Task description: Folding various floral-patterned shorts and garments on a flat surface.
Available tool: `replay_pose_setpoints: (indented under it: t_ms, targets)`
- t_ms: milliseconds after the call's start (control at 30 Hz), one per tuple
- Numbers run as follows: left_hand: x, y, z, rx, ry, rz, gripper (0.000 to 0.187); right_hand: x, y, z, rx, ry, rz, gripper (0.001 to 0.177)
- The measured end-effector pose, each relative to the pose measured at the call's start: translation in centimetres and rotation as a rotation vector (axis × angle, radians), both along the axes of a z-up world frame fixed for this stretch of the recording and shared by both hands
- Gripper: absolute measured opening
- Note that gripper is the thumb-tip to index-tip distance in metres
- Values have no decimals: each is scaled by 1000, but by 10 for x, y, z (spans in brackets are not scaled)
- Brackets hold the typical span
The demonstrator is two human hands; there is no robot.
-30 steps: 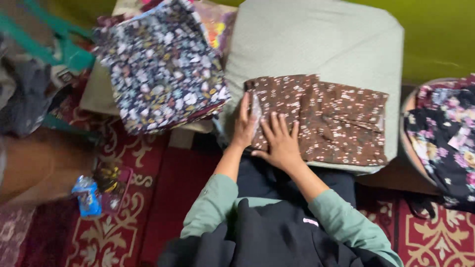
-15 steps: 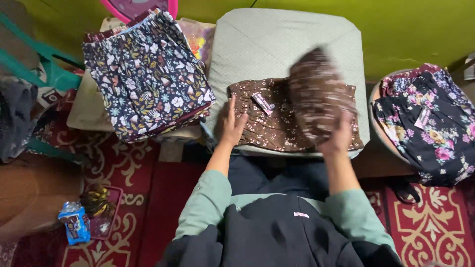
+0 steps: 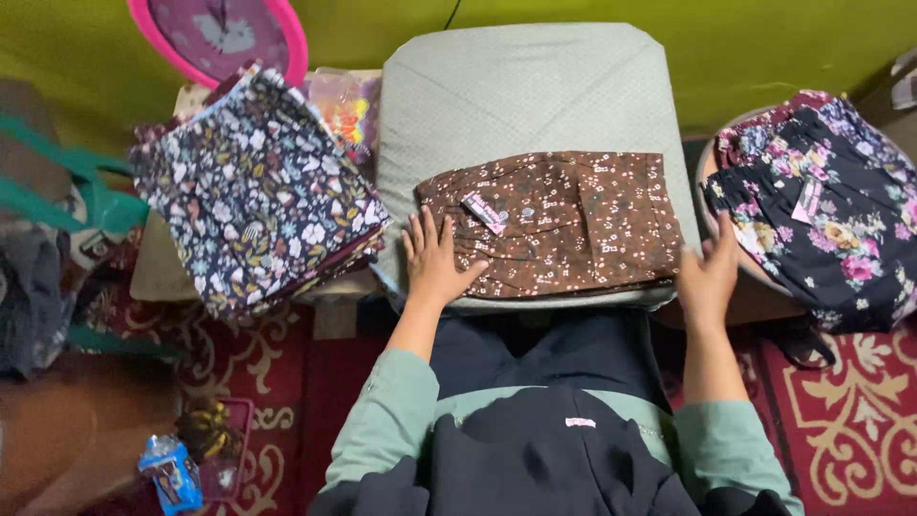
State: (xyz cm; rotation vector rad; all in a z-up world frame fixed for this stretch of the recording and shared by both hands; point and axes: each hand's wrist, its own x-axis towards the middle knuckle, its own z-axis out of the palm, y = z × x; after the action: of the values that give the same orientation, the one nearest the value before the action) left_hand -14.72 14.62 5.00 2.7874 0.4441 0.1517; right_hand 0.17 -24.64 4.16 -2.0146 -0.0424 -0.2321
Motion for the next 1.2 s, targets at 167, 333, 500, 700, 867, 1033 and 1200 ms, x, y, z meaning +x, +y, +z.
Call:
replay_pose_setpoints:
  t_ms: [167, 333, 500, 700, 867, 1033, 1200]
  targets:
    - [19, -33, 40, -76, 26, -95, 110, -15, 79, 30, -458, -319, 174, 80]
    - [15, -34, 16, -16, 86, -114, 123, -15, 116, 21, -789, -78, 351, 90]
    - [13, -34, 12, -6, 43, -117, 124, -9, 103, 7, -913, 74, 367, 87]
    - [14, -33, 4, 22, 42, -118, 124, -4, 100, -2, -909, 74, 372, 86]
    - [30, -13, 36, -32, -8, -115, 118, 37, 88, 3, -957, 94, 379, 59]
    - [97, 45, -6, 67, -179, -151, 85, 145, 79, -35, -902, -296, 338, 35]
    - [161, 102, -82, 52, 394, -142, 93, 203, 80, -80, -1016, -93, 500, 79]
